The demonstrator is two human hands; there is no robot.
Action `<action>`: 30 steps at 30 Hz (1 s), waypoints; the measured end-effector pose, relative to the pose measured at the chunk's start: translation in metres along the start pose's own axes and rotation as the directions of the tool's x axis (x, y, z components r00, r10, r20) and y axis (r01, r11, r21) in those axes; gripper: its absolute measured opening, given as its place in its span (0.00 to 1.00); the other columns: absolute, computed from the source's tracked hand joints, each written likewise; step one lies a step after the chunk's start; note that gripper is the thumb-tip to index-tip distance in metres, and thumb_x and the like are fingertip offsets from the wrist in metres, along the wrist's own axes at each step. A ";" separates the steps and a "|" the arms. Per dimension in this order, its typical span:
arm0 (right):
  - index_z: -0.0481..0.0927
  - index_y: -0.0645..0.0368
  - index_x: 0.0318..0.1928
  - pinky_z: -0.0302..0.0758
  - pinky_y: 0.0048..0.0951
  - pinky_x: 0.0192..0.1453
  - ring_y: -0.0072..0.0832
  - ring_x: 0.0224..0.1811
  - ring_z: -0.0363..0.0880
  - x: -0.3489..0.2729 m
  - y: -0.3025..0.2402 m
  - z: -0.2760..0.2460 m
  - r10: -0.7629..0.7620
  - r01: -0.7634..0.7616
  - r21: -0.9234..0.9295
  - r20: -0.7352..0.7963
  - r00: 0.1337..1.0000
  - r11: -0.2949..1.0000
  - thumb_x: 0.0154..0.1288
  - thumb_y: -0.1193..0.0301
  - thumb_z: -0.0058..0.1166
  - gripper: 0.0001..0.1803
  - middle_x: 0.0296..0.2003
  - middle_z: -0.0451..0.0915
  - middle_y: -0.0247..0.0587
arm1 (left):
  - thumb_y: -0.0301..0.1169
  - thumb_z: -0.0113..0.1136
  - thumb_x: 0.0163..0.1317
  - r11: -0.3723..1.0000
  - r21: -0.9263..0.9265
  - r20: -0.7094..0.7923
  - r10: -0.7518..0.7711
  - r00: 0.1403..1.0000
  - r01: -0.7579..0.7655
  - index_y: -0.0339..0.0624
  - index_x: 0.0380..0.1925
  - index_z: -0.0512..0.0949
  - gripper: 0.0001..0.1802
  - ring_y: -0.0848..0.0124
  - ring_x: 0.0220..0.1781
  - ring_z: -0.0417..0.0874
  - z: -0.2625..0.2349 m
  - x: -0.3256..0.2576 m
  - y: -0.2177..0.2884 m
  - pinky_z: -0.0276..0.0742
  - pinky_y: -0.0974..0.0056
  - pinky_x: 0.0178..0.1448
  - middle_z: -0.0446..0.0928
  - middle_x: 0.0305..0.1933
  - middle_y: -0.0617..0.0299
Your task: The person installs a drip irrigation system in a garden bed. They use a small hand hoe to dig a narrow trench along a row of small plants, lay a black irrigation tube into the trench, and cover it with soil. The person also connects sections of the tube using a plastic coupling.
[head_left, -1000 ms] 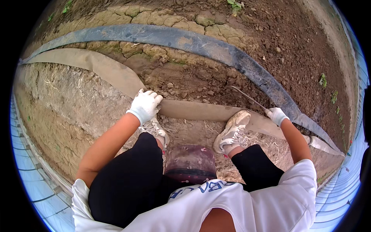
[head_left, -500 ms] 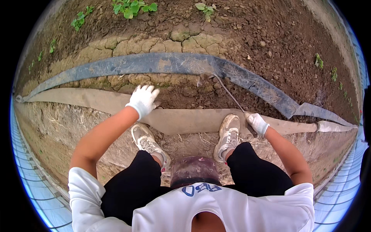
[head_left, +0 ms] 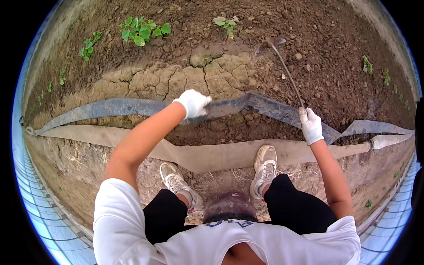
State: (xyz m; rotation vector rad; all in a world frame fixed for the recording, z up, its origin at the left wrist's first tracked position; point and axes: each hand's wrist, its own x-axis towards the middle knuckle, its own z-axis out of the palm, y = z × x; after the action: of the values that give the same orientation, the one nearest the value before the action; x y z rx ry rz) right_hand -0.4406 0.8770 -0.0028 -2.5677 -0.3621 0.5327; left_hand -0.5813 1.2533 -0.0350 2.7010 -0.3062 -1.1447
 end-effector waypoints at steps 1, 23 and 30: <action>0.75 0.64 0.30 0.69 0.34 0.29 0.37 0.19 0.68 0.004 0.002 -0.003 0.002 -0.002 0.020 0.010 1.000 1.000 0.68 0.52 0.48 0.25 0.17 0.72 0.48 | 0.42 0.58 0.57 0.997 -0.017 0.007 0.069 0.998 -0.069 0.46 0.37 0.73 0.14 0.54 0.31 0.82 0.003 -0.017 0.009 0.77 0.54 0.42 0.79 0.25 0.53; 0.80 0.59 0.38 0.74 0.45 0.48 0.52 0.41 0.78 0.046 0.099 0.035 -0.009 0.415 -0.444 0.674 0.739 0.794 0.63 0.46 0.44 0.27 0.35 0.80 0.57 | 0.44 0.63 0.51 0.956 -0.175 -0.107 -0.256 0.961 0.235 0.47 0.52 0.69 0.30 0.60 0.51 0.77 0.117 -0.185 0.132 0.59 0.48 0.66 0.77 0.42 0.58; 0.80 0.60 0.37 0.73 0.44 0.49 0.52 0.43 0.77 0.036 0.013 0.054 -0.248 0.481 -0.179 0.676 0.694 0.858 0.62 0.45 0.43 0.29 0.36 0.80 0.59 | 0.41 0.61 0.53 0.928 -0.198 -0.202 -0.354 0.913 0.316 0.50 0.51 0.71 0.24 0.61 0.52 0.76 0.118 -0.196 0.131 0.56 0.50 0.68 0.77 0.42 0.59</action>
State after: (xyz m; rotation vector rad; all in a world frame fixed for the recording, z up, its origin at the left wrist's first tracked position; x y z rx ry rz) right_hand -0.4296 0.9008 -0.0636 -2.4338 -1.2938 1.2742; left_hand -0.8145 1.1679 0.0518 2.7697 0.2891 -0.8624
